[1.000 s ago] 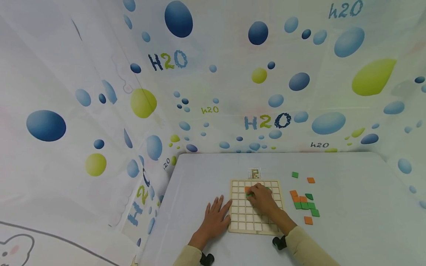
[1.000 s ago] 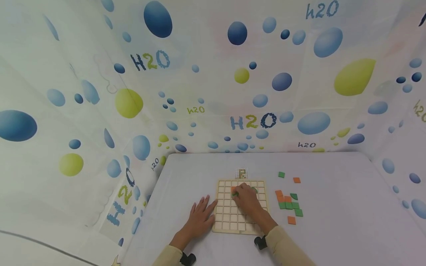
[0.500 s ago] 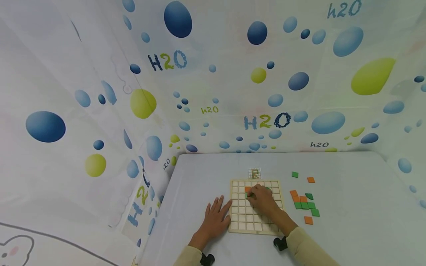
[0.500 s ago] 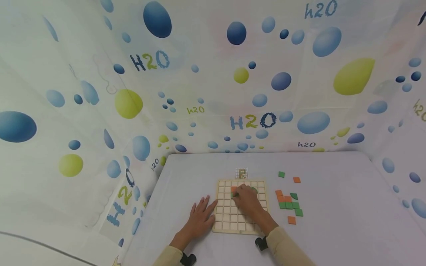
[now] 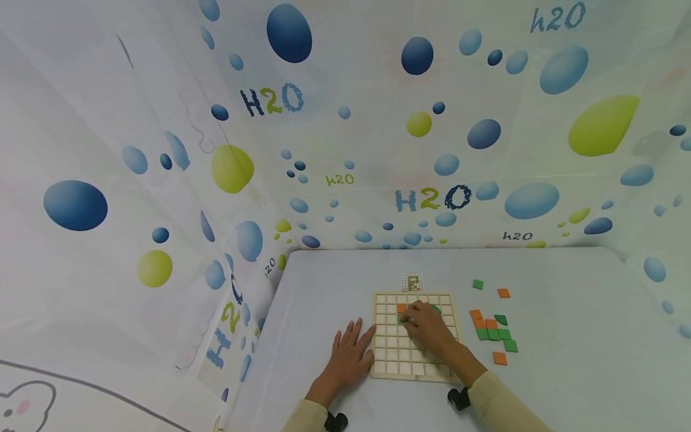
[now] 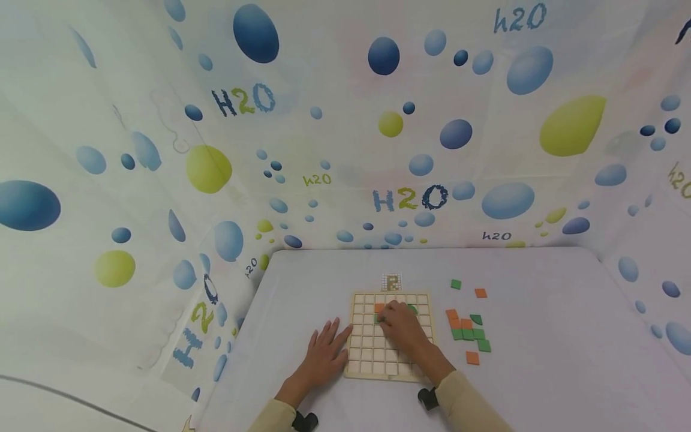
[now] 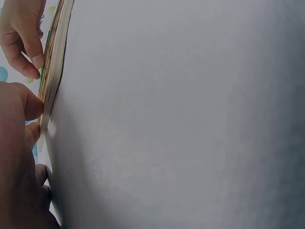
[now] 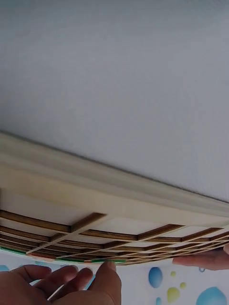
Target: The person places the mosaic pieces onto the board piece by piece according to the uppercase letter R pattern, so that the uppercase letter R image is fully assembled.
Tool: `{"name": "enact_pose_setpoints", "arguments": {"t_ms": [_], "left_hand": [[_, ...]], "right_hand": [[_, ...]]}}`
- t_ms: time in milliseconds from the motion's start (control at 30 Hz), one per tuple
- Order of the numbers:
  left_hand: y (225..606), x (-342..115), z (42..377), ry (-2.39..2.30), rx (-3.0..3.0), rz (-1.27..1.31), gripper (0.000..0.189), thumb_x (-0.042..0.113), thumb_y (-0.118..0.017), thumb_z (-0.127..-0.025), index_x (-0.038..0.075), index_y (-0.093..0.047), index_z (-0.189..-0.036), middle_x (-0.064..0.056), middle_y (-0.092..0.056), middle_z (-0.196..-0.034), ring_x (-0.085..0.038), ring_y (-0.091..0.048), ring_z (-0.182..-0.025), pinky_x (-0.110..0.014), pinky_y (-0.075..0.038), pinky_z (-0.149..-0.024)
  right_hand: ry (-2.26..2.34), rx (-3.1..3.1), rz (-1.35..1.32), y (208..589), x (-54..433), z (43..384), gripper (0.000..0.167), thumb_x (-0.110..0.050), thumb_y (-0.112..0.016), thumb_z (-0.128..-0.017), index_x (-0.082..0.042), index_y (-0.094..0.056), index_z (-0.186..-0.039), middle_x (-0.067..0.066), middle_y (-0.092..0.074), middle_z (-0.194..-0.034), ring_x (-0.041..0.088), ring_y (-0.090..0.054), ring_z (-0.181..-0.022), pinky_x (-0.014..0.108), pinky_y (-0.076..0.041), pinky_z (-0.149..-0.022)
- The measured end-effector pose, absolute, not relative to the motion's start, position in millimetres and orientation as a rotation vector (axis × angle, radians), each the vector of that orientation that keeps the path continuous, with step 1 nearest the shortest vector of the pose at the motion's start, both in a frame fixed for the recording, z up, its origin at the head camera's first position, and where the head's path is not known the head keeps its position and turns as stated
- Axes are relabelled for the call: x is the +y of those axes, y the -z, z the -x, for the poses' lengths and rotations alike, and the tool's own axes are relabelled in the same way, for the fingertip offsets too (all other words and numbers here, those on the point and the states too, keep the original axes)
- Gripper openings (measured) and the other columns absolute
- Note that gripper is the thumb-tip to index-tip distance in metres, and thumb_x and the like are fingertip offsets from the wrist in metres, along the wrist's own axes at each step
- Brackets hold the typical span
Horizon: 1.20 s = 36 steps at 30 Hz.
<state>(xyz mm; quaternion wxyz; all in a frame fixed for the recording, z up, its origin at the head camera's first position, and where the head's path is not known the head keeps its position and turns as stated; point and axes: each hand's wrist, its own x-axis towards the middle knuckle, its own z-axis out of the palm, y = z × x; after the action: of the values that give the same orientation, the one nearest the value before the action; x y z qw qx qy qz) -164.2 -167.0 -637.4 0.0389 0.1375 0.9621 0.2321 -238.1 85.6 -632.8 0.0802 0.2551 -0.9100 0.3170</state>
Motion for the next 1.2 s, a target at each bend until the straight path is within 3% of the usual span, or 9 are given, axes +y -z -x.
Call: {"name": "enact_pose_setpoints", "arguments": {"t_ms": [267, 600, 767, 900, 1200], "left_hand": [[636.5, -165.7, 166.3, -0.712, 2.958, -0.431, 0.057, 0.032, -0.042, -0.107, 0.024, -0.041, -0.164, -0.016, -0.028, -0.173, -0.042, -0.023, -0.16, -0.07, -0.015, -0.123], [631.9, -162.7, 164.1, -0.707, 2.947, -0.411, 0.058, 0.029, -0.044, -0.106, 0.022, -0.042, -0.163, -0.017, -0.029, -0.173, -0.043, -0.023, -0.16, -0.07, -0.016, -0.123], [631.2, -163.2, 164.4, -0.739, 2.964, -0.438, 0.057, 0.027, -0.045, -0.106, 0.02, -0.044, -0.163, -0.02, -0.031, -0.171, -0.046, -0.026, -0.158, -0.073, -0.017, -0.121], [633.4, -163.7, 163.7, -0.808, 2.966, -0.452, 0.056, 0.026, -0.047, -0.106, 0.019, -0.045, -0.162, -0.023, -0.032, -0.17, -0.05, -0.025, -0.157, -0.076, -0.015, -0.119], [638.7, -165.1, 167.1, -0.702, 2.959, -0.419, 0.058, 0.032, -0.042, -0.107, 0.024, -0.041, -0.164, -0.017, -0.028, -0.173, -0.043, -0.022, -0.16, -0.07, -0.015, -0.123]], "right_hand": [[-1.026, -2.773, -0.609, 625.8, 117.6, 241.9, 0.01, -0.016, -0.074, -0.099, -0.013, -0.078, -0.108, 0.003, -0.066, -0.109, 0.023, -0.062, -0.099, 0.047, -0.051, -0.083], [-1.017, -2.797, -0.276, 619.7, 195.7, 224.8, 0.022, -0.013, -0.074, -0.097, -0.003, -0.075, -0.116, 0.018, -0.068, -0.113, 0.034, -0.063, -0.1, 0.053, -0.05, -0.082], [-0.991, -2.867, -0.099, 622.5, 234.7, 213.3, 0.031, -0.017, -0.074, -0.098, 0.0, -0.072, -0.123, 0.03, -0.062, -0.124, 0.05, -0.059, -0.113, 0.064, -0.046, -0.084], [-0.934, -2.937, -0.03, 626.2, 253.8, 210.0, 0.03, -0.019, -0.072, -0.099, 0.0, -0.072, -0.122, 0.036, -0.057, -0.127, 0.057, -0.056, -0.115, 0.065, -0.045, -0.08], [-1.004, -2.941, -0.028, 626.8, 262.4, 214.8, 0.027, -0.017, -0.069, -0.1, 0.001, -0.07, -0.12, 0.031, -0.063, -0.12, 0.049, -0.06, -0.111, 0.059, -0.043, -0.077]]}}
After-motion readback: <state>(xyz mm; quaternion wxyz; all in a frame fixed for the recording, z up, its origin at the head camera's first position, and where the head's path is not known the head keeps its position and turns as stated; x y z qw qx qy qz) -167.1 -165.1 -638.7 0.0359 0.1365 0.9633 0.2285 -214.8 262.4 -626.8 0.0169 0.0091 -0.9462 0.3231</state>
